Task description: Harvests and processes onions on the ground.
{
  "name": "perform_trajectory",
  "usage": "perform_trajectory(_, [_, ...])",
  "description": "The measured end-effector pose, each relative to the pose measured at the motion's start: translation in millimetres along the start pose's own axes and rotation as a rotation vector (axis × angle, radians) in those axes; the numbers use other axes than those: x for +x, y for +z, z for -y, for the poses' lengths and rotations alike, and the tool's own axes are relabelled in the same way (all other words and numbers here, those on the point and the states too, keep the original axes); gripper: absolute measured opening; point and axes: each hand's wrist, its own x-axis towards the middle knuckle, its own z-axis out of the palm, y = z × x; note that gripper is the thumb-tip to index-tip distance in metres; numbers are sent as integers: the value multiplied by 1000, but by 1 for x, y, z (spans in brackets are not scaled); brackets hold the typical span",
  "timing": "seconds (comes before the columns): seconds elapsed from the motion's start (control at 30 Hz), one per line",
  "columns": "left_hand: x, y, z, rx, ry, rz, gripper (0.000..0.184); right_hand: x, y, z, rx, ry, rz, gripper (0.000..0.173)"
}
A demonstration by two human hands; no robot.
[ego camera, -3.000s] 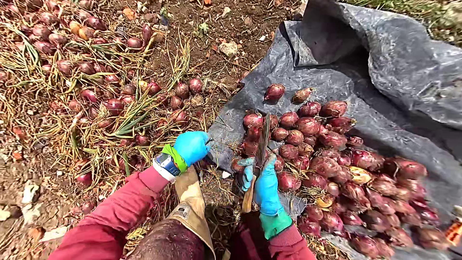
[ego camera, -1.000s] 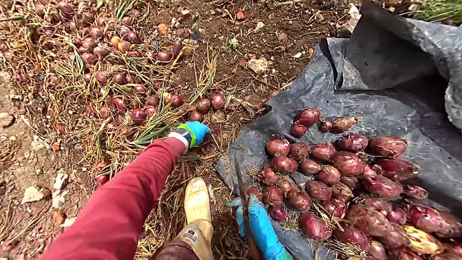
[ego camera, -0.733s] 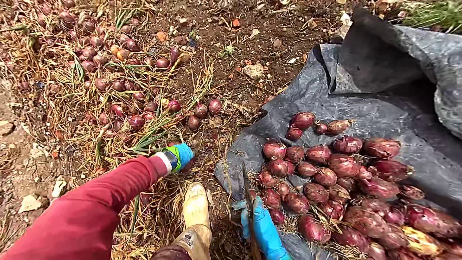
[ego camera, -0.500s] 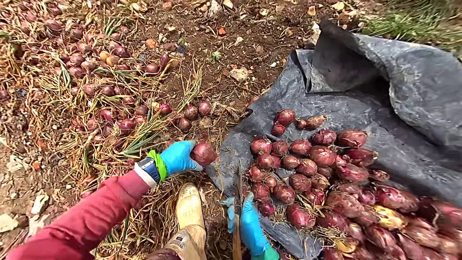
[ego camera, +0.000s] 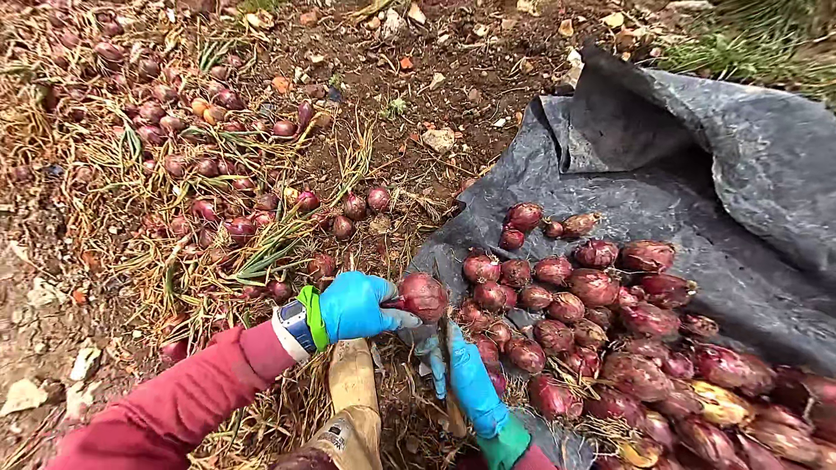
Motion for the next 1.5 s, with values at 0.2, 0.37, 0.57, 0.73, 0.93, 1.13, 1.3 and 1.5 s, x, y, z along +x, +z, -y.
perform_trajectory(0.2, [0, 30, -62, 97, 233, 199, 35, -43, -12, -9, -18, -50, -25, 90])
perform_trajectory(0.37, [7, 20, 38, -41, -290, -242, 40, -51, -33, -10, 533, -127, -358, 97])
perform_trajectory(0.57, [32, 93, 149, -475, -987, -504, 96, -29, -1, -27, 342, 66, -369, 91])
perform_trajectory(0.73, [94, 99, 175, -247, -1088, -437, 109, -17, 22, -39, 200, 148, -258, 91])
perform_trajectory(0.93, [59, 87, 139, -180, -708, -598, 105, -25, 18, -49, 215, 201, -250, 95])
perform_trajectory(1.13, [15, 45, 53, -592, -186, -697, 118, -18, 16, -30, 224, 194, -63, 88])
perform_trajectory(1.3, [-20, 30, 30, -528, -63, -358, 75, 8, 14, 31, 42, -6, 122, 80])
perform_trajectory(1.5, [-35, 26, 49, -391, -35, -9, 71, 48, 24, 52, -212, -154, 107, 68])
